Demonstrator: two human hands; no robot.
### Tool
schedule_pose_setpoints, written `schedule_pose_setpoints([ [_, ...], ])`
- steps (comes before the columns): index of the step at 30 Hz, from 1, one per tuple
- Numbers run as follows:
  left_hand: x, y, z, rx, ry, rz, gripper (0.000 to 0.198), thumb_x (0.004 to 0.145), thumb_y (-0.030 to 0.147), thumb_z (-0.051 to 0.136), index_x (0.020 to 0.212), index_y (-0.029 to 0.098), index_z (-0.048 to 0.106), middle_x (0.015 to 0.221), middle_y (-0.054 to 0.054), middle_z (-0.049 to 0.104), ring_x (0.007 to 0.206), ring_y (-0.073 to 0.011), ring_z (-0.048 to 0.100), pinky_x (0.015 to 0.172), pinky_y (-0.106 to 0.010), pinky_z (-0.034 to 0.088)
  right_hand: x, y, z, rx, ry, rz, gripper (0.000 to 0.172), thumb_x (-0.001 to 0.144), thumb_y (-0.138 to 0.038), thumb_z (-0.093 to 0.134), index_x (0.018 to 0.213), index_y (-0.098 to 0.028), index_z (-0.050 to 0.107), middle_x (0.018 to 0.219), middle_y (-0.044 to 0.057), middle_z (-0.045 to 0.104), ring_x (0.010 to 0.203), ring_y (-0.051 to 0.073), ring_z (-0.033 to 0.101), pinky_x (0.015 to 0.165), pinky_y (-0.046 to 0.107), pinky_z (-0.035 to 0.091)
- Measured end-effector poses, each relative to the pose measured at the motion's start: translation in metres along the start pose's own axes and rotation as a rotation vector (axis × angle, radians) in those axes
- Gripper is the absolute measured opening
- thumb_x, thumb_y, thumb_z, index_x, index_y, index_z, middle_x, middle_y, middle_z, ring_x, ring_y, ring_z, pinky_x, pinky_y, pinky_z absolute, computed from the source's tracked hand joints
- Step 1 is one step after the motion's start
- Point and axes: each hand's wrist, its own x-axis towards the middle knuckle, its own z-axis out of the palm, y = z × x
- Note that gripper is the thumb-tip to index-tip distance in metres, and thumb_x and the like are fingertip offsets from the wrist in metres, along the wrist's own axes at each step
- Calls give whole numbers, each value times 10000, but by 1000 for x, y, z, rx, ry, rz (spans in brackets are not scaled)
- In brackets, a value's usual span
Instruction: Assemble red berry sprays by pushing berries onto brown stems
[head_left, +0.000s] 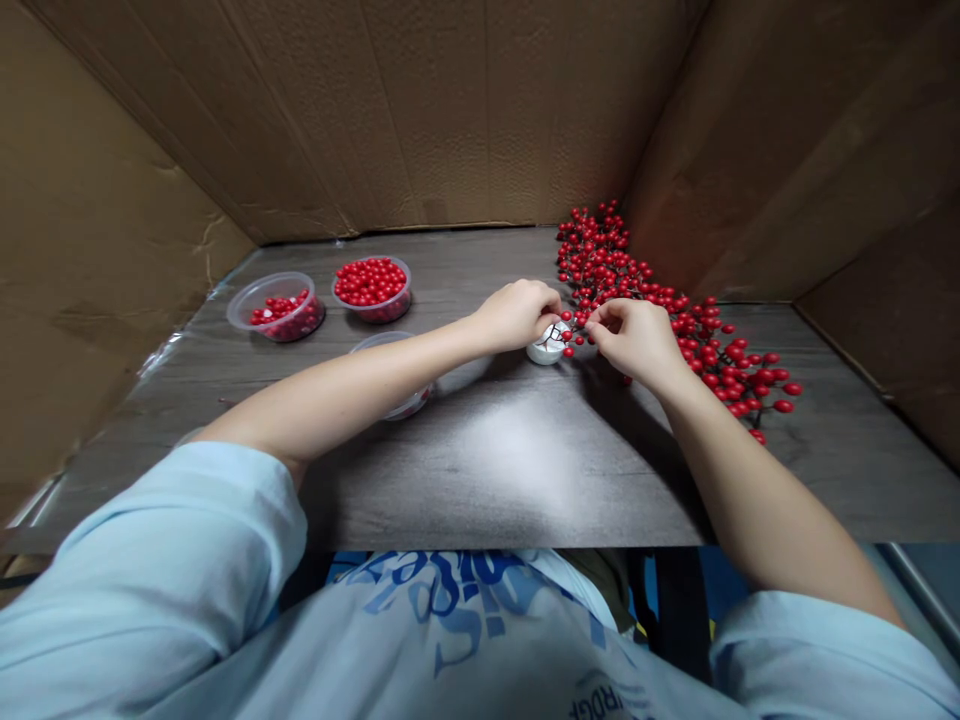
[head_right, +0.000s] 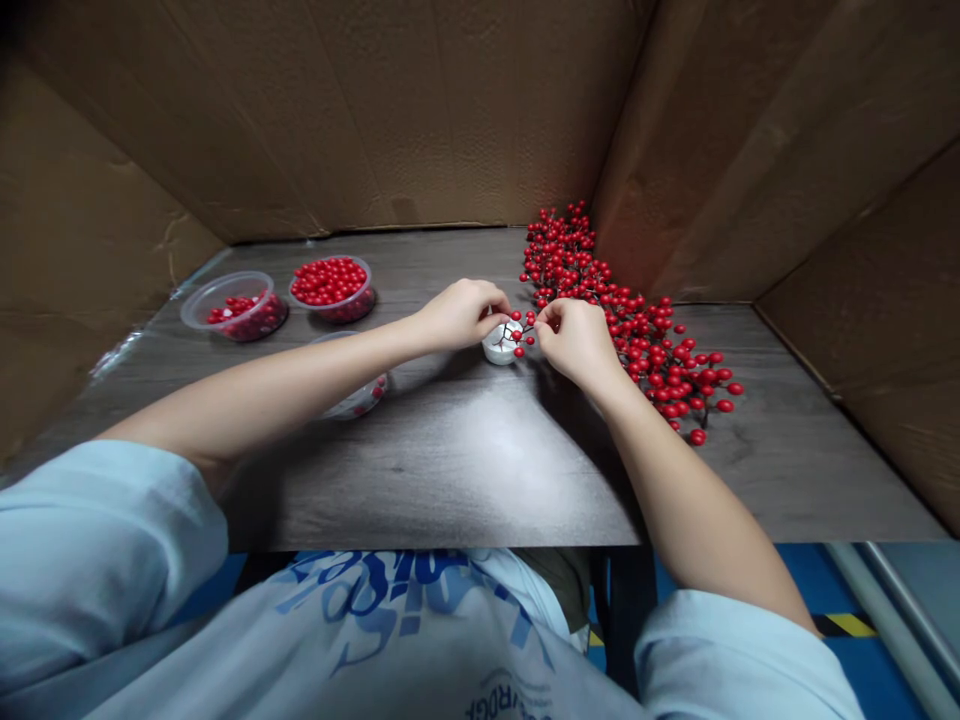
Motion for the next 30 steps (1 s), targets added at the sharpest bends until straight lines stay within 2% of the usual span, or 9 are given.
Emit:
schedule_pose_setpoints([
  [5,-6,-2,-7,-82,48,-37,168,773,161,526,824,126,682,822,-56,682,747,-131,583,701,-247,405,0,-1,-4,38,12,20,90,699,-216,575,667,-153,632,652,58,637,607,174,568,666,288,423],
  [11,-11,1,-20,-165,103,-79,141,773,169,540,797,116,668,771,-39,667,687,-94,561,678,-216,400,-1,-3,-10,163,41,58,67,704,-202,557,668,-159,592,615,41,603,551,141,515,613,279,406],
  [19,-31,13,-43,-201,58,-182,146,750,142,556,854,103,650,802,-44,666,691,-91,556,658,-209,401,-3,-11,-9,556,-47,165,113,693,-248,579,653,-152,534,521,-16,487,430,75,383,436,217,298],
  [24,-53,16,-53,-263,57,-227,252,717,298,665,883,108,646,815,-46,671,677,-100,556,620,-209,395,-3,-28,-7,597,-76,117,135,688,-271,580,655,-144,545,516,-19,476,425,61,342,414,206,244],
  [30,-78,12,-58,-212,70,-308,227,741,342,637,797,123,657,798,-37,688,701,-126,590,644,-231,391,1,-60,-3,601,-126,0,147,698,-279,567,646,-145,536,546,-15,483,456,65,365,457,213,291],
])
